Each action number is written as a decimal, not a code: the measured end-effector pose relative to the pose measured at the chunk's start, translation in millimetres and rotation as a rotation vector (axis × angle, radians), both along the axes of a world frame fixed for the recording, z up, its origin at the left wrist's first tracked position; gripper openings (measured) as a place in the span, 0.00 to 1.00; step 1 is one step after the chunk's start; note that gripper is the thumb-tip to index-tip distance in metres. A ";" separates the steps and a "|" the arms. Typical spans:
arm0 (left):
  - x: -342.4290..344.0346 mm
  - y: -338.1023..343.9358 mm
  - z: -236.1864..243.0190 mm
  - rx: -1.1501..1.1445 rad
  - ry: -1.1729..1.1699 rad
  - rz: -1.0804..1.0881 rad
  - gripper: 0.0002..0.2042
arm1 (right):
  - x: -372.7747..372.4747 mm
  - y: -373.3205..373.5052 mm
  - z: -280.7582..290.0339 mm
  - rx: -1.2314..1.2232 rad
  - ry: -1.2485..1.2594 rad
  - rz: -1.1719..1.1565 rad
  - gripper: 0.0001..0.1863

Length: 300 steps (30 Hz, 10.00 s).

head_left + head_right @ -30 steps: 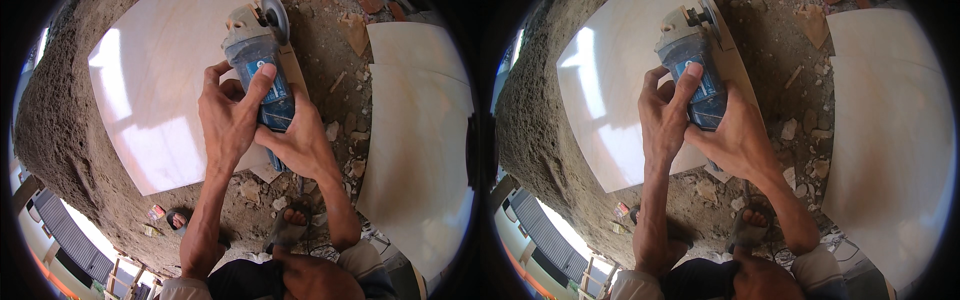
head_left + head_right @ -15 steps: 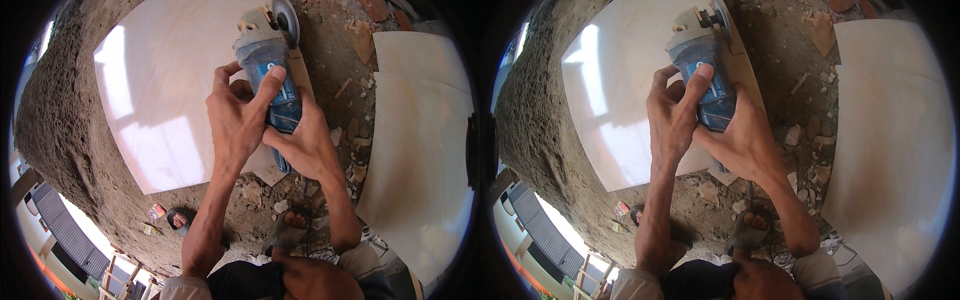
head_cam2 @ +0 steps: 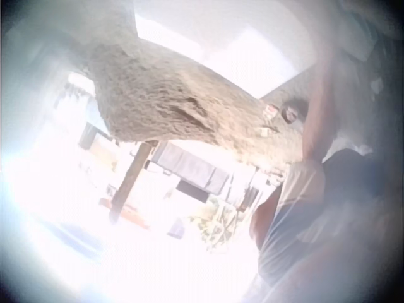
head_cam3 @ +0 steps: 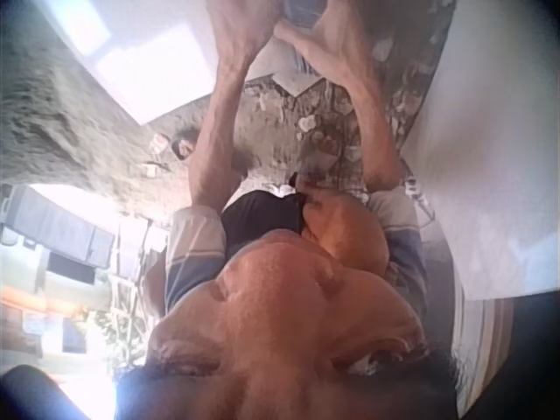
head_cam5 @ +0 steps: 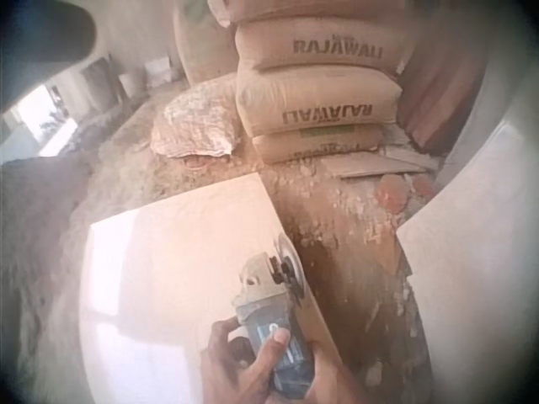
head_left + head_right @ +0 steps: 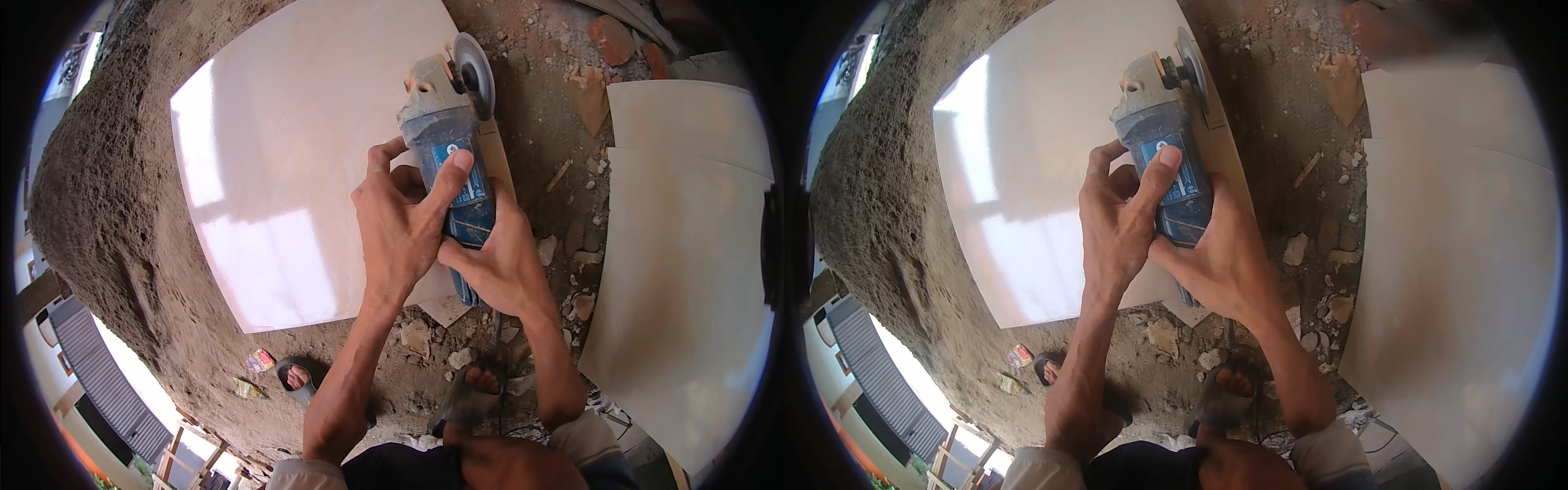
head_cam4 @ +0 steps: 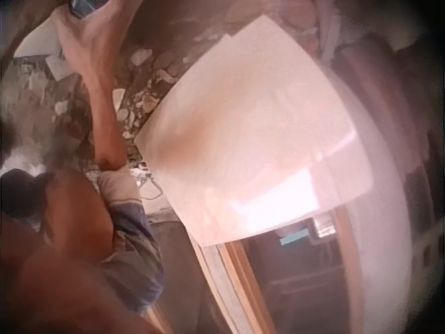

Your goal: The person cuts a rectangular notch into a large ceramic tile using a hand-held angle grinder.

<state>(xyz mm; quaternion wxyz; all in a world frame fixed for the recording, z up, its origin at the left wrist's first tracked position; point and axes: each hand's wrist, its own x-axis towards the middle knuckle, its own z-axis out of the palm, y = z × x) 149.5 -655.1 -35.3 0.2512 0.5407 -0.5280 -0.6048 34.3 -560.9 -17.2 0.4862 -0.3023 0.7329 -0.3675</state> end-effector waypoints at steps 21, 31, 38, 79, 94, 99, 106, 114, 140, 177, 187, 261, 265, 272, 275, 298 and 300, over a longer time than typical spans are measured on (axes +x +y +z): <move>0.9 -7.9 13.6 0.062 -0.069 -0.065 0.39 | 1.8 -1.4 1.9 0.011 -0.018 -0.006 0.43; -2.4 -8.0 14.7 0.087 -0.017 -0.024 0.40 | 1.2 -2.5 -0.1 0.051 -0.059 -0.034 0.44; -2.9 -7.2 10.1 0.047 -0.005 -0.010 0.40 | 0.0 -5.7 3.3 0.082 -0.047 -0.017 0.44; -4.3 -11.8 9.8 0.118 0.003 0.002 0.41 | -1.1 -14.5 0.0 0.060 -0.064 -0.017 0.41; -5.2 -13.1 9.9 0.112 0.000 0.003 0.42 | -3.0 -16.7 0.4 0.037 -0.064 -0.009 0.40; -7.1 -11.8 7.4 0.100 0.026 0.045 0.42 | -3.1 -16.1 -1.9 0.033 -0.076 -0.021 0.40; -6.5 -12.5 6.2 0.098 0.023 0.041 0.41 | -3.5 -15.4 -4.8 0.037 -0.060 -0.015 0.41; -7.0 -13.4 8.2 0.107 0.015 0.037 0.41 | -4.3 -16.9 -4.1 0.037 -0.072 -0.011 0.42; -7.1 3.2 2.3 0.034 -0.020 0.072 0.43 | -1.4 -1.9 -5.7 -0.044 -0.109 -0.064 0.38; -1.2 13.0 -0.4 0.006 -0.047 0.048 0.45 | 0.4 6.6 -3.6 0.071 -0.136 -0.027 0.39; -0.7 15.5 -1.0 0.014 -0.041 0.045 0.45 | 1.0 8.4 -1.8 0.081 -0.105 -0.016 0.39; 0.9 23.3 -0.9 0.023 0.001 0.046 0.47 | 2.2 18.8 -8.3 -0.018 -0.017 0.009 0.42; 1.4 22.8 -1.2 0.019 -0.001 0.041 0.47 | 3.2 18.3 -7.4 -0.019 -0.055 -0.006 0.42; 0.4 24.3 2.4 0.024 0.043 0.061 0.48 | 4.3 19.9 -3.3 -0.050 -0.084 -0.038 0.41; -0.8 25.3 4.6 0.025 0.072 0.062 0.48 | 2.8 19.7 2.7 -0.053 -0.036 -0.030 0.41; 328.5 -64.2 -58.2 -0.275 -0.752 0.327 0.37 | -17.4 101.6 102.1 -0.201 -0.034 -0.384 0.28; 329.4 -61.6 -53.6 -0.205 -0.607 0.319 0.32 | -16.9 105.5 107.6 -0.207 -0.033 -0.389 0.28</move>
